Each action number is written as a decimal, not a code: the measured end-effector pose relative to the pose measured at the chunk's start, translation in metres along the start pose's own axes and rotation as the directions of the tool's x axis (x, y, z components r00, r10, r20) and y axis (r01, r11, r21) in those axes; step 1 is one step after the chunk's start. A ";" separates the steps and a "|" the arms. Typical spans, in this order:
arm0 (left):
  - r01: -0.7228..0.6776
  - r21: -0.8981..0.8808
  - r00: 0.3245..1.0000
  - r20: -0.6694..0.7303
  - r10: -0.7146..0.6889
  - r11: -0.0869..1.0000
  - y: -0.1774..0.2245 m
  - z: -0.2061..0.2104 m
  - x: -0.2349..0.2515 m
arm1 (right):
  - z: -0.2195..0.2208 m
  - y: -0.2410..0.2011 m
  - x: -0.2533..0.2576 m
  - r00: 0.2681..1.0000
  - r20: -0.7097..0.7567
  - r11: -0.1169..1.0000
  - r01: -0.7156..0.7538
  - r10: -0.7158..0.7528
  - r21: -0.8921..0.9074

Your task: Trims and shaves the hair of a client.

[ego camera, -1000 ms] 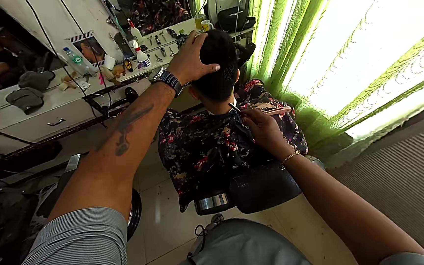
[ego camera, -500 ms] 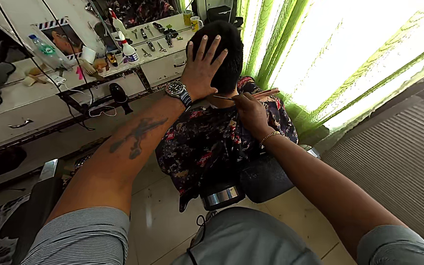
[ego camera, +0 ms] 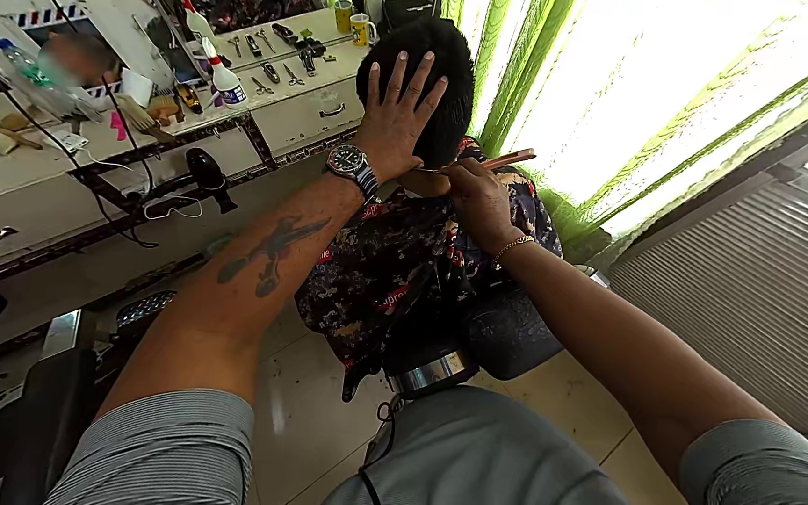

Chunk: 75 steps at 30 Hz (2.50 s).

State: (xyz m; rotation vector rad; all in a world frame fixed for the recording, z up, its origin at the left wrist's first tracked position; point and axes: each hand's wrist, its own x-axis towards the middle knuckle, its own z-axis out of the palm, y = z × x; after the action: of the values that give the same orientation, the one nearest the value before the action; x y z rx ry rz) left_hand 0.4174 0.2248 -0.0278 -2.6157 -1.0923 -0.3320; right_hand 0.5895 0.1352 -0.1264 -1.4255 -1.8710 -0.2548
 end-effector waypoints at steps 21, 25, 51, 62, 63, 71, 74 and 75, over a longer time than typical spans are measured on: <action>-0.017 0.023 0.997 -0.081 0.019 1.000 0.003 0.010 -0.001 | -0.003 0.001 0.011 0.988 0.149 0.989 -0.003 0.025 -0.148; -0.012 0.028 0.996 -0.084 0.014 1.000 0.003 0.012 -0.001 | -0.005 0.000 0.013 0.983 0.182 0.987 -0.008 0.038 -0.161; 0.055 0.000 0.997 -0.052 -0.055 0.998 0.013 0.011 0.005 | -0.003 0.029 0.005 0.998 0.060 1.000 0.000 0.000 -0.002; 0.058 -0.001 0.997 -0.043 -0.058 0.998 0.011 0.009 0.005 | -0.008 0.037 0.005 0.998 0.063 0.993 -0.023 0.016 0.119; 0.063 -0.003 0.997 -0.039 -0.064 0.998 0.010 0.008 0.007 | -0.008 0.039 0.004 0.998 0.048 0.990 -0.035 0.028 0.137; 0.077 0.000 0.996 -0.051 -0.077 0.997 0.016 0.012 0.009 | 0.002 0.049 -0.001 0.997 0.045 0.976 -0.077 0.069 0.203; 0.085 0.002 0.996 -0.041 -0.085 0.996 0.018 0.012 0.009 | 0.004 0.052 0.001 0.996 0.059 0.980 -0.083 0.074 0.179; 0.088 -0.002 0.995 -0.043 -0.088 0.996 0.019 0.012 0.009 | 0.004 0.051 0.001 0.995 0.067 0.980 -0.089 0.078 0.175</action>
State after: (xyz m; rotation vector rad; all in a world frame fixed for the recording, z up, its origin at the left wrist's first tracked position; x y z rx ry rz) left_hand 0.4385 0.2219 -0.0394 -2.5532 -1.1958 -0.4062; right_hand 0.6337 0.1567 -0.1421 -1.3979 -1.8265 -0.0033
